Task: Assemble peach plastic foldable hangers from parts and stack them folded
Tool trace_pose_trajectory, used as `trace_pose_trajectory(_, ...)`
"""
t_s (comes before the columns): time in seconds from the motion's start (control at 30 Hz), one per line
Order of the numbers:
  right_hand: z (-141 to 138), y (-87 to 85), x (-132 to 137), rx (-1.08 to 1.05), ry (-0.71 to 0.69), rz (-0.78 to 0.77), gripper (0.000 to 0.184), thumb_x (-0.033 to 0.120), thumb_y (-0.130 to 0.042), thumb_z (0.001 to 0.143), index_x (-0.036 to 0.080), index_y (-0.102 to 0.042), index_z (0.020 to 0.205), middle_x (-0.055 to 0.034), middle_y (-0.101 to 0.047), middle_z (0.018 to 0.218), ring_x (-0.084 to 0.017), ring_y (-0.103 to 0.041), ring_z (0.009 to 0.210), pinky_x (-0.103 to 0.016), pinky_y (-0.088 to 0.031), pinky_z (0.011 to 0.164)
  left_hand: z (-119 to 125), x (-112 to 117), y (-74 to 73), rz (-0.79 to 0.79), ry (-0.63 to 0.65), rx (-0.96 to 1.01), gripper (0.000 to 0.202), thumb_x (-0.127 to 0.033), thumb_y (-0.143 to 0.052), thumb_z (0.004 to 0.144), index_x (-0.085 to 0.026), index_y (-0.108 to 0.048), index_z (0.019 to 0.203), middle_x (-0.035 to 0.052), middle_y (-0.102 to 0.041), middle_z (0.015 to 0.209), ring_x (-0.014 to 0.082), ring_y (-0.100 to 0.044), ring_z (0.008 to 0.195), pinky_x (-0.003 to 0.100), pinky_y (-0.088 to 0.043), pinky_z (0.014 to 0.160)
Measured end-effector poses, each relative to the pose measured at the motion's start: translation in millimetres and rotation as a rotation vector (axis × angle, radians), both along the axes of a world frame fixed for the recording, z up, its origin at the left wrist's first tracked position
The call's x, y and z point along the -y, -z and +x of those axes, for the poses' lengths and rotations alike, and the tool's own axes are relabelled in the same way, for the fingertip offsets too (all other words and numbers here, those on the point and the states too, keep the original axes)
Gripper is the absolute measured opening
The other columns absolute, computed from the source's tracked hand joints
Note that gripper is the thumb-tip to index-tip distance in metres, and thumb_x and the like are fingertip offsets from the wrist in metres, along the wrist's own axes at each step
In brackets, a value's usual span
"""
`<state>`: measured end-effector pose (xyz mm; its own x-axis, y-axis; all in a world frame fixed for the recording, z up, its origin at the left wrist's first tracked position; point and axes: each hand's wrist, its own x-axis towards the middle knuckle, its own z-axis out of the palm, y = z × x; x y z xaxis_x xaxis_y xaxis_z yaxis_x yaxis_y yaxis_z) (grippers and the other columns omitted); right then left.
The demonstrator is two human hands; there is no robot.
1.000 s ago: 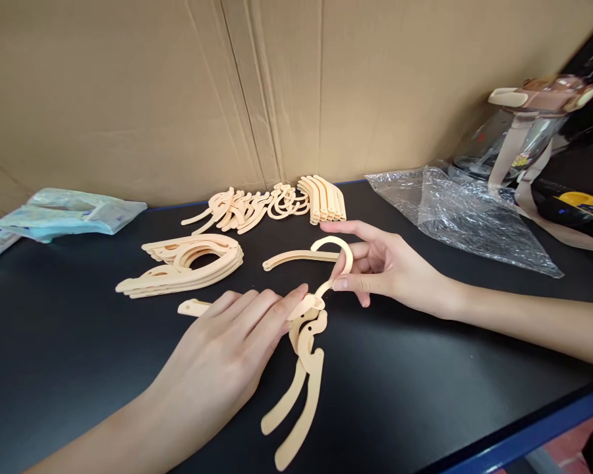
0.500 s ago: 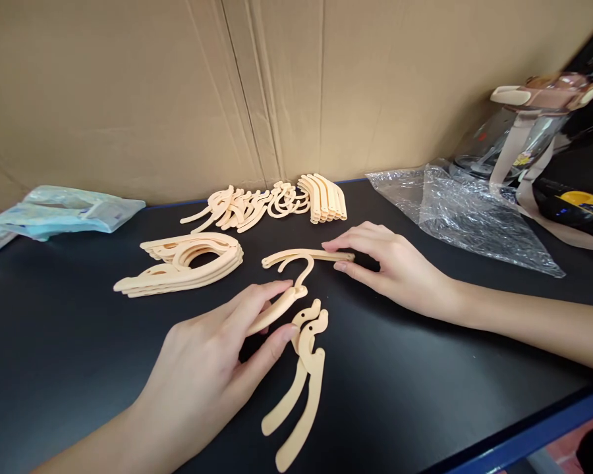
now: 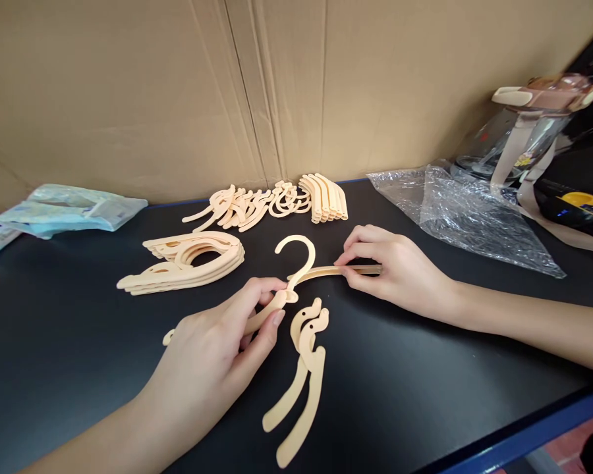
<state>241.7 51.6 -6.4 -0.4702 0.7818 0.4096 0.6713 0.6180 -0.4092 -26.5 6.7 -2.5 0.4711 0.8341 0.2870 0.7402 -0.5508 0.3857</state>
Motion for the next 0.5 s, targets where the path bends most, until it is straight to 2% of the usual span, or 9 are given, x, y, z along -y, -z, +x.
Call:
trace_pose_trajectory(0.07,-0.6,-1.6,0.2,-0.057,0.003,-0.034,0.012,0.009,-0.062,0.085,0.016,-0.071,0.081,-0.0026,-0.066,0.087,-0.016,-0.062,0.08,-0.029,-0.049,0.07,-0.4,-0.3,-0.8,-0.004,-0.012,0.009,0.015,-0.035,-0.045,0.102,-0.032,-0.049,0.117,-0.0141,-0.056,0.06,0.0072,-0.057,0.046,0.016,-0.04,0.05)
trace_pose_trajectory(0.13,-0.7,-2.0,0.0,-0.079,-0.005,-0.042,0.011,0.01,-0.061,0.087,0.016,-0.069,0.083,-0.0029,-0.066,0.088,-0.016,-0.063,0.081,-0.028,-0.05,0.071,-0.7,-0.4,-1.0,-0.016,-0.021,0.021,0.014,-0.036,-0.045,0.102,-0.033,-0.049,0.115,-0.0136,-0.058,0.064,0.0071,-0.059,0.049,0.015,-0.041,0.052)
trace_pose_trajectory(0.2,-0.3,-1.0,-0.2,-0.044,-0.028,-0.007,0.01,0.019,-0.063,0.092,0.015,-0.071,0.095,-0.0056,-0.067,0.095,-0.018,-0.064,0.088,-0.031,-0.052,0.077,-0.9,-0.7,-0.4,-0.022,-0.03,0.034,0.013,-0.037,-0.046,0.101,-0.033,-0.05,0.113,-0.0132,-0.06,0.065,0.0074,-0.06,0.051,0.015,-0.041,0.053)
trace_pose_trajectory(0.27,0.6,0.8,-0.4,0.022,-0.067,0.038,0.025,0.032,-0.064,0.095,0.014,-0.072,0.111,-0.0086,-0.067,0.103,-0.021,-0.064,0.097,-0.034,-0.053,0.084,-1.0,-1.1,0.5,-0.026,-0.044,0.046,0.014,-0.038,-0.047,0.101,-0.033,-0.051,0.113,-0.0129,-0.059,0.065,0.0079,-0.058,0.048,0.016,-0.041,0.052)
trace_pose_trajectory(0.33,1.5,2.4,-0.9,0.086,-0.108,0.059,0.031,0.037,-0.061,0.097,0.016,-0.072,0.117,-0.0093,-0.065,0.107,-0.022,-0.063,0.1,-0.036,-0.053,0.086,-0.7,-1.4,0.6,-0.038,-0.06,0.05,0.018,-0.041,-0.047,0.1,-0.034,-0.053,0.116,-0.0126,-0.055,0.062,0.0088,-0.052,0.044,0.018,-0.04,0.051)
trace_pose_trajectory(0.5,1.2,0.3,-1.4,0.089,-0.14,0.037,0.021,0.027,-0.052,0.101,0.017,-0.071,0.102,-0.0085,-0.066,0.104,-0.02,-0.063,0.095,-0.035,-0.053,0.084,2.2,1.0,-4.8,-0.105,-0.111,0.067,0.028,-0.047,-0.042,0.101,-0.031,-0.059,0.116,-0.011,-0.053,0.056,0.0113,-0.046,0.041,0.022,-0.042,0.054)
